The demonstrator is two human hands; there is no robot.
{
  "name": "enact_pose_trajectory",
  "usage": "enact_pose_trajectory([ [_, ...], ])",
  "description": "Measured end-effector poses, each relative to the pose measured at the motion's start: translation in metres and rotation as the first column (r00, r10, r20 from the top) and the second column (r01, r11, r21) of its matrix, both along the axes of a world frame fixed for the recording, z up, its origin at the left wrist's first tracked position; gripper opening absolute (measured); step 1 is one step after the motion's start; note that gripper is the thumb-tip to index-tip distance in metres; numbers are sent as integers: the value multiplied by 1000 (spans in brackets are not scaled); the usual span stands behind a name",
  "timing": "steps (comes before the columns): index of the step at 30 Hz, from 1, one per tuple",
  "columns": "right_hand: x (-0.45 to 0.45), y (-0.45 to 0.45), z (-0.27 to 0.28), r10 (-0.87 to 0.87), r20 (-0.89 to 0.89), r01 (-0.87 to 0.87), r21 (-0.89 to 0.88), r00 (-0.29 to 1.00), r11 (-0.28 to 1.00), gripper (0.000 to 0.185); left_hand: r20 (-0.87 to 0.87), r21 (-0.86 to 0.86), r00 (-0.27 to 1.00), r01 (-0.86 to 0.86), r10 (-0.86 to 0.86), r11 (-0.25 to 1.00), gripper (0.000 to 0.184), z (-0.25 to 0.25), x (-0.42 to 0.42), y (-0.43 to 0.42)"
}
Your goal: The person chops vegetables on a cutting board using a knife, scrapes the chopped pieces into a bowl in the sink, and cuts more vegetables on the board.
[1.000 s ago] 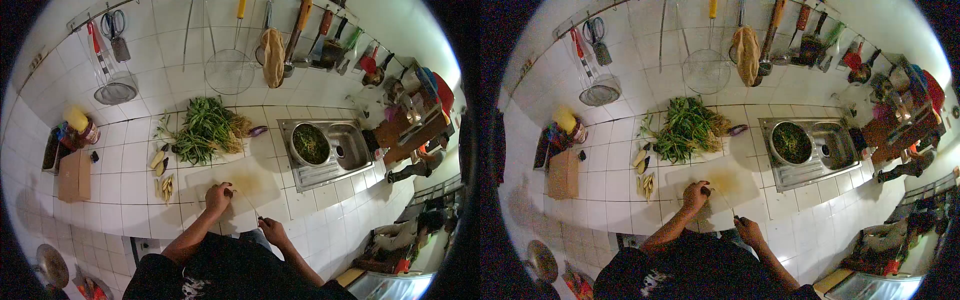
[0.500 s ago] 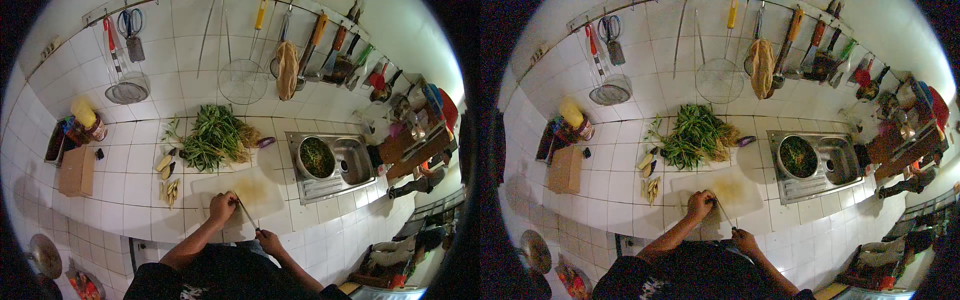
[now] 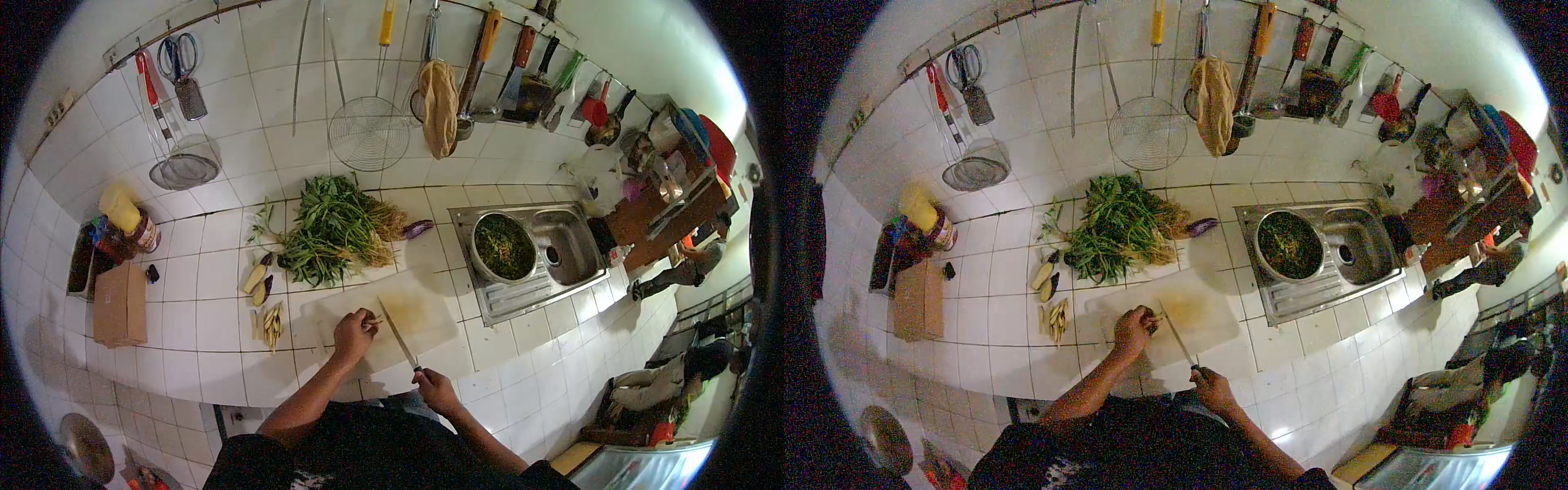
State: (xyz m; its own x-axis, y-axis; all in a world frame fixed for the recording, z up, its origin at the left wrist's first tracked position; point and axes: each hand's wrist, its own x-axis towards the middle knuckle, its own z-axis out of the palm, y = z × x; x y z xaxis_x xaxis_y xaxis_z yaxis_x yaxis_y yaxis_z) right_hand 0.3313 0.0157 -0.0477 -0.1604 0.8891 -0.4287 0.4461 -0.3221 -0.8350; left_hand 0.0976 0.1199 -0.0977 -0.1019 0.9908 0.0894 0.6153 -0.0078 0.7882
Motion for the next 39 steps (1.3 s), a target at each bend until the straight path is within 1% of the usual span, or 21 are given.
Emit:
enact_pose_trajectory([
  [1, 0, 3, 6, -31, -29, 28, -89, 999, 996, 37, -24, 3, 1000, 6, -6, 1000, 25, -9, 2, 5],
  [2, 0, 5, 4, -33, -29, 30, -92, 999, 995, 37, -24, 0, 1000, 8, -8, 1000, 25, -24, 2, 9],
  [3, 2, 8, 0, -21, 10, 22, -101, 1000, 995, 41, 87, -43, 996, -2, 6, 999, 25, -50, 3, 17],
  [4, 3, 10, -1, -9, 50, 15, -112, 999, 994, 46, 142, -68, 990, -4, 13, 998, 25, -50, 4, 15],
  [5, 4, 7, -1, -10, 51, 16, -116, 999, 993, 46, 197, -93, 980, -6, 24, 996, 26, -50, 4, 13],
  [7, 1, 9, 5, -57, -38, 56, -23, 998, 998, 36, -69, 120, 997, 42, -33, 992, 28, -1, 0, 7],
  [11, 5, 5, -7, -62, -28, 61, -38, 998, 997, 38, -108, 78, 994, 36, -28, 996, 31, 7, -4, 3],
  [13, 8, 3, -8, -25, 71, 35, -143, 997, 989, 49, -189, 106, 981, 54, -34, 993, 26, 9, -4, 3],
  [14, 8, 1, -9, -24, 69, 34, -148, 997, 988, 49, -190, 102, 981, 53, -33, 993, 26, 9, -3, 3],
  [16, 6, 1, -7, -29, 65, 35, -96, 997, 995, 44, -116, 94, 992, 52, -41, 994, 17, 7, -3, 6],
  [17, 6, 0, -9, -28, 63, 34, -96, 998, 995, 44, -118, 93, 992, 51, -40, 994, 17, 5, -3, 7],
  [19, 7, -1, -12, 34, 187, -39, 20, 982, 999, 46, -174, 73, 984, 41, -28, 996, 13, 0, -2, 8],
  [23, 7, -1, -10, 42, 161, -50, 49, 986, 998, 46, -167, 62, 986, 39, -28, 997, 15, -13, -2, 10],
  [26, 5, -3, -15, 65, 194, -76, 51, 979, 996, 46, -171, 72, 985, 31, -19, 997, 15, -18, 0, 9],
  [28, 3, -4, -20, 81, 232, -112, 126, 969, 986, 45, -170, 43, 985, 35, -27, 998, 16, -9, 2, 7],
  [31, -2, -2, -19, 106, 295, -135, 82, 950, 987, 43, -197, 43, 980, 29, -20, 999, 17, -1, 4, 6],
  [32, -4, 0, -17, 107, 290, -135, 81, 951, 987, 43, -202, 42, 979, 29, -20, 999, 17, 1, 4, 6],
  [34, -8, 6, -11, 140, 413, -168, 31, 900, 985, 42, -217, -26, 976, 25, -30, 999, 20, 5, 5, 5],
  [35, -10, 11, -8, 135, 408, -161, 29, 903, 987, 42, -221, -29, 975, 31, -37, 999, 20, 5, 6, 3],
  [37, -12, 20, -1, 165, 399, -189, 20, 902, 982, 42, -248, 65, 969, 18, -2, 998, 20, -2, 8, 1],
  [39, -9, 23, -9, 161, 393, -184, 21, 905, 983, 43, -269, 61, 963, 40, -22, 997, 20, -7, 8, 3],
])
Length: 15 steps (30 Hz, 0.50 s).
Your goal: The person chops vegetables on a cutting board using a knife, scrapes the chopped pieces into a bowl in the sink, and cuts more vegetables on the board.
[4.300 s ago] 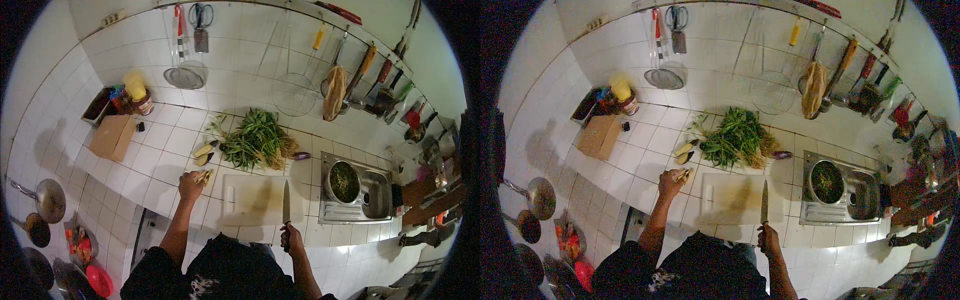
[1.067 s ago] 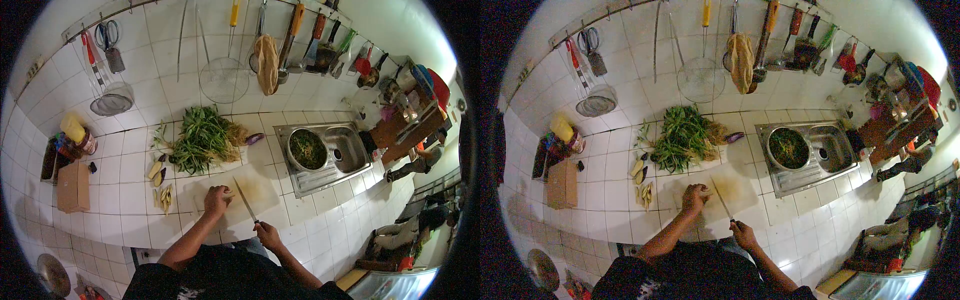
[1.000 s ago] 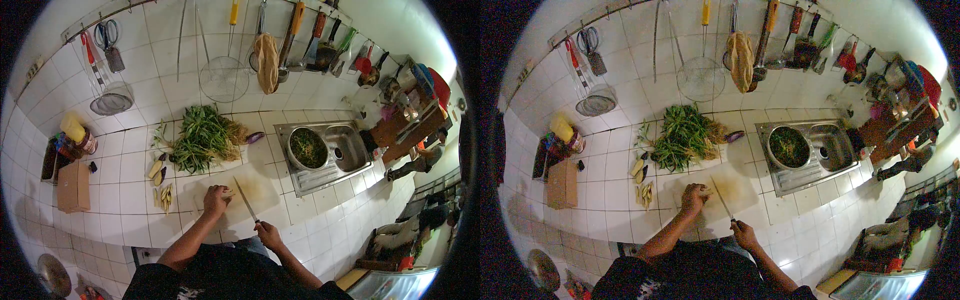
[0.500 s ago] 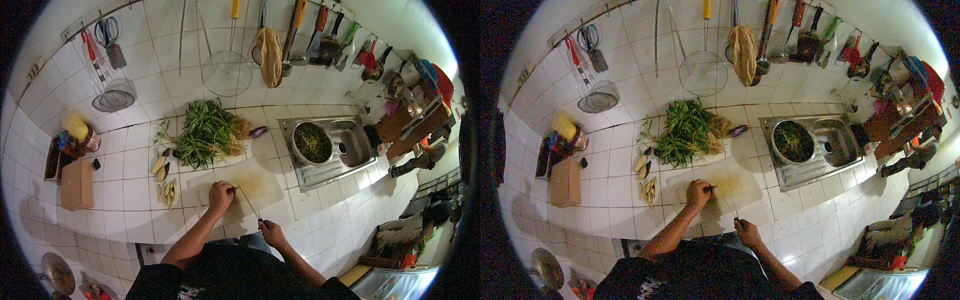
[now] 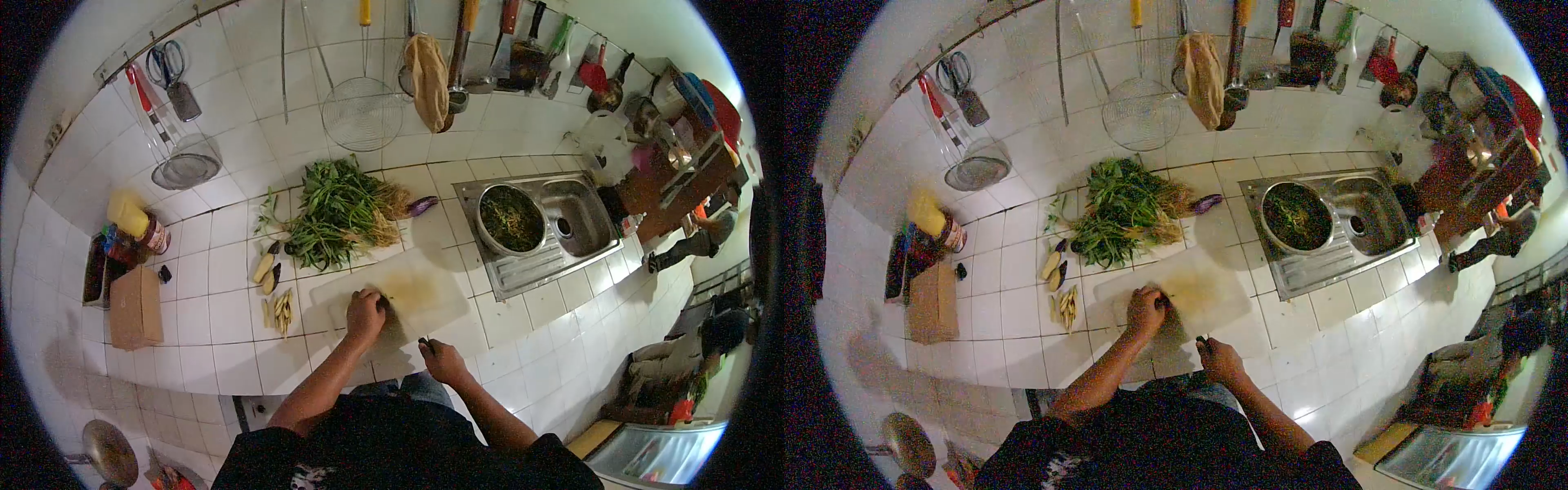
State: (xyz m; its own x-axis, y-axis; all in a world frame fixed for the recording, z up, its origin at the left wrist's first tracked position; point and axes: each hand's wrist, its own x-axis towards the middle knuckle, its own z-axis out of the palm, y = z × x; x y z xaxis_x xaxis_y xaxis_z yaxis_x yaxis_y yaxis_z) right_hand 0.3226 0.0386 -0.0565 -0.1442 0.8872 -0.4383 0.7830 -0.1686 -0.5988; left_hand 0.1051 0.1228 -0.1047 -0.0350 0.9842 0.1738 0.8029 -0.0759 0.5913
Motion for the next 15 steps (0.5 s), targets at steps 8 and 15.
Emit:
enact_pose_trajectory([
  [8, 23, -10, -11, -153, -325, 171, 28, 933, 985, 46, 158, -12, 987, -5, 7, 1000, 15, 4, -3, 11],
  [15, 32, -3, 6, -226, -293, 220, -55, 929, 974, 47, -13, -57, 999, 29, -30, 998, 13, 12, 9, 9],
])
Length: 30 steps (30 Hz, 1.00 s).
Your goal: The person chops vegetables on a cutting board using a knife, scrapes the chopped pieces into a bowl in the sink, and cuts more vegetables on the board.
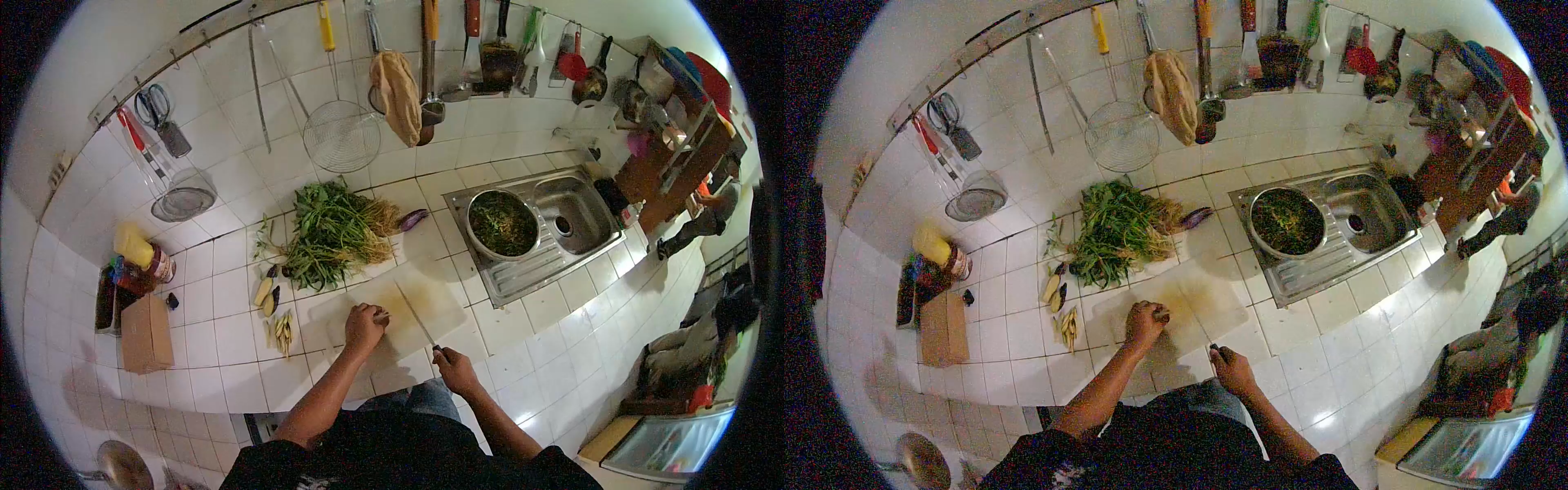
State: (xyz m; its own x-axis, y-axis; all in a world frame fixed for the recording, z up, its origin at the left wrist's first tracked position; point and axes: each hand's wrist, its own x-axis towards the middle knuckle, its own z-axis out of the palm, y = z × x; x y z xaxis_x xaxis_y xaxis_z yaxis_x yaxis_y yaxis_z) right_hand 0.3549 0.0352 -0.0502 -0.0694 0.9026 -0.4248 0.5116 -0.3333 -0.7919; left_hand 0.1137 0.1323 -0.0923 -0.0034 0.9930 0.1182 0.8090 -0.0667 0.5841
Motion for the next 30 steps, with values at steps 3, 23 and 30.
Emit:
enact_pose_trajectory([
  [3, 7, -2, -10, -18, -34, 19, 34, 999, 999, 48, -14, -2, 999, 38, -38, 999, 13, 6, 0, 1],
  [23, 81, 15, -2, -42, -43, 48, 139, 998, 989, 43, -260, -45, 943, 202, -207, 978, 17, -1, 48, 25],
  [30, 108, 41, -9, 56, -73, -46, 135, 996, 990, 47, -311, 17, 944, 123, -112, 992, 12, 6, 70, 34],
])
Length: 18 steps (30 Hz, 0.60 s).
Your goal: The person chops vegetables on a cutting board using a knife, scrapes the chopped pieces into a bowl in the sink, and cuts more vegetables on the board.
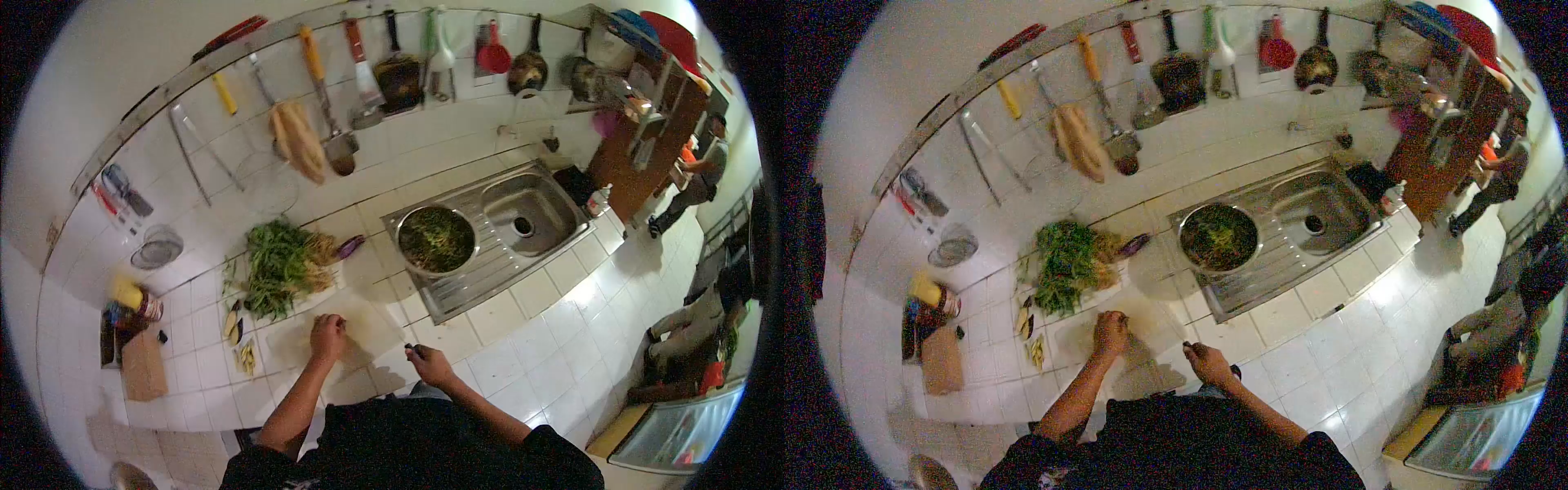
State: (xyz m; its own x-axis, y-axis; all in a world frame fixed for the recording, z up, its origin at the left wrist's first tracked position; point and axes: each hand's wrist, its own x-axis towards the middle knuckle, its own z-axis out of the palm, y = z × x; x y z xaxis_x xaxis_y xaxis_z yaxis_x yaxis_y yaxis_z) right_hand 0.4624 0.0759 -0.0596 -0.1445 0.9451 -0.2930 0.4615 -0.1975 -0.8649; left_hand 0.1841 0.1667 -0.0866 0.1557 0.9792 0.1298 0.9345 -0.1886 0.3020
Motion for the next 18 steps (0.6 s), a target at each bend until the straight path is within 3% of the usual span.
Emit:
enact_pose_trajectory([
  [2, 8, 8, -22, -18, 22, 17, 43, 1000, 999, 48, 250, 184, 967, -101, 53, 978, 9, 40, 23, 16],
  [4, 16, 15, -34, -23, 30, 22, 43, 999, 999, 48, 364, 329, 924, -11, -116, 944, 11, 84, 61, 47],
  [6, 24, 21, -23, 70, 108, -76, 55, 992, 996, 47, 311, 445, 918, 86, -244, 892, 13, 138, 112, 67],
  [8, 29, 28, -9, 136, 89, -136, -10, 987, 991, 47, 280, 415, 911, 170, -303, 894, 13, 161, 155, 89],
  [9, 32, 33, -3, 181, 72, -177, -63, 981, 982, 47, 276, 422, 916, 158, -293, 893, 13, 157, 170, 95],
  [11, 34, 40, 2, 206, 72, -205, -17, 976, 979, 46, 132, 199, 977, 140, -168, 970, 13, 146, 189, 121],
  [15, 40, 56, 14, 292, 119, -288, -56, 949, 956, 49, 116, 292, 985, 88, -126, 952, 15, 132, 188, 120],
  [17, 43, 58, 13, 288, 102, -286, -31, 952, 958, 49, 246, 239, 964, 36, -97, 970, 15, 131, 172, 110],
  [18, 46, 59, 12, 286, 99, -287, -2, 953, 958, 49, 208, 343, 974, 13, -89, 939, 16, 139, 166, 103],
])
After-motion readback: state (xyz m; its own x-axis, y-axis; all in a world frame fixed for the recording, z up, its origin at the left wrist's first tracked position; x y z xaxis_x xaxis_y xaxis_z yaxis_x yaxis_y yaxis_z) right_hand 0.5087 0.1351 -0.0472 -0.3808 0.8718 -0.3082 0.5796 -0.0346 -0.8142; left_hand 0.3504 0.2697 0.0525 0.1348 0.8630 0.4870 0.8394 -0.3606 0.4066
